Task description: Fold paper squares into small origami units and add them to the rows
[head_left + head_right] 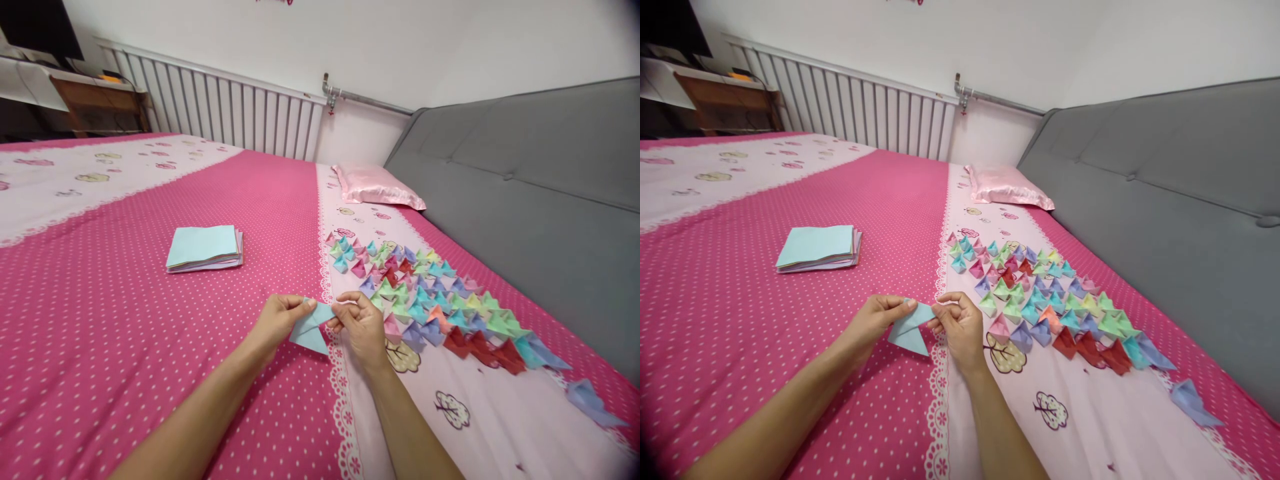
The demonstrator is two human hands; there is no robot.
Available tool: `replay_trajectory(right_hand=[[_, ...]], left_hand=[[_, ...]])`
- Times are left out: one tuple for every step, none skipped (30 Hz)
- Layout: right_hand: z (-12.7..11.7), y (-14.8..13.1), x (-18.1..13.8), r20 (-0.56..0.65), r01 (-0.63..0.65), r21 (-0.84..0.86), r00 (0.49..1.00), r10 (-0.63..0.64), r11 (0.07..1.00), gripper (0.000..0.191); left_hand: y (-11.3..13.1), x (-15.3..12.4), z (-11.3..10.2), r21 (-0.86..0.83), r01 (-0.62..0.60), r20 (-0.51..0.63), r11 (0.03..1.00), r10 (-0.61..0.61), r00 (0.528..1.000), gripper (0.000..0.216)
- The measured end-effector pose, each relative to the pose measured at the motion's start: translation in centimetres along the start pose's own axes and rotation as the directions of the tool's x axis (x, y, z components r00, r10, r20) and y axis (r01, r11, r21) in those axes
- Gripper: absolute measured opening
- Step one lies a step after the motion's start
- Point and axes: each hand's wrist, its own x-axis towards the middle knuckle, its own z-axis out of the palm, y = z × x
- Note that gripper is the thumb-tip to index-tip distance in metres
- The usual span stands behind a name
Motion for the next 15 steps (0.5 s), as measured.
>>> replay_trajectory(right_hand=[[-0.01, -0.04, 0.01, -0.008, 0.004, -0.004, 1.0, -0.004, 1.0, 0.024], [-0.02, -0.05, 0.03, -0.014, 0.006, -0.002, 1.0, -0.006, 1.0, 0.024], [-0.06, -0.03, 0.07, -0.018, 0.007, 0.004, 1.0, -0.007, 1.0, 0.024], [-0.1, 0.02, 0.11, -0.02, 0.005, 0.013, 1.0, -0.005, 1.0, 0.024], [-0.15, 0.08, 0.16, -0.02, 0.003, 0.021, 1.0, -0.002, 1.0, 0.024], [-0.21, 0.14, 0.22, -0.021, 0.001, 0.03, 1.0, -0.001, 1.0, 0.024], [-0.27, 0.17, 0.26, -0.023, 0.005, 0.039, 1.0, -0.004, 0.999, 0.023], [-0.32, 0.19, 0.29, -0.026, 0.01, 0.05, 1.0, -0.009, 0.999, 0.023], [-0.35, 0.19, 0.3, -0.026, 0.013, 0.065, 1.0, -0.011, 0.998, 0.023], [-0.37, 0.19, 0.27, -0.018, 0.013, 0.082, 1.0, -0.012, 0.997, 0.024], [-0.36, 0.21, 0.22, 0.001, 0.009, 0.097, 1.0, -0.009, 0.995, 0.026], [-0.32, 0.24, 0.15, 0.036, -0.003, 0.106, 0.999, -0.001, 0.994, 0.027], [-0.26, 0.31, 0.06, 0.082, -0.019, 0.106, 0.997, 0.011, 0.994, 0.029], [-0.19, 0.4, -0.03, 0.129, -0.037, 0.099, 0.991, 0.024, 0.994, 0.028], [-0.11, 0.51, -0.11, 0.162, -0.05, 0.086, 0.986, 0.036, 0.995, 0.026]], left_hand=[[0.03, -0.05, 0.02, -0.013, -0.005, 0.01, 1.0, 0.005, 1.0, 0.036], [0.05, -0.1, 0.04, -0.027, -0.01, 0.02, 1.0, 0.011, 1.0, 0.036], [0.04, -0.14, 0.04, -0.04, -0.015, 0.029, 0.999, 0.016, 0.999, 0.036], [0.01, -0.17, 0.03, -0.053, -0.016, 0.037, 0.998, 0.018, 0.999, 0.036], [-0.03, -0.18, 0.02, -0.067, -0.013, 0.045, 0.998, 0.016, 0.999, 0.035], [-0.07, -0.18, 0.0, -0.084, -0.007, 0.054, 0.996, 0.011, 0.998, 0.035], [-0.1, -0.17, -0.02, -0.103, 0.002, 0.061, 0.995, 0.005, 0.998, 0.034], [-0.11, -0.15, -0.03, -0.12, 0.009, 0.066, 0.993, -0.001, 0.998, 0.033], [-0.11, -0.13, -0.03, -0.135, 0.011, 0.067, 0.991, -0.002, 0.998, 0.032], [-0.1, -0.11, -0.02, -0.149, 0.008, 0.066, 0.989, 0.001, 0.998, 0.031], [-0.07, -0.1, 0.02, -0.162, -0.001, 0.062, 0.987, 0.011, 0.998, 0.03], [-0.06, -0.09, 0.07, -0.172, -0.014, 0.054, 0.985, 0.024, 0.998, 0.03], [-0.05, -0.1, 0.13, -0.181, -0.027, 0.046, 0.983, 0.036, 0.998, 0.029], [-0.06, -0.11, 0.2, -0.188, -0.036, 0.039, 0.981, 0.045, 0.998, 0.028], [-0.08, -0.12, 0.28, -0.192, -0.044, 0.032, 0.98, 0.051, 0.998, 0.028]])
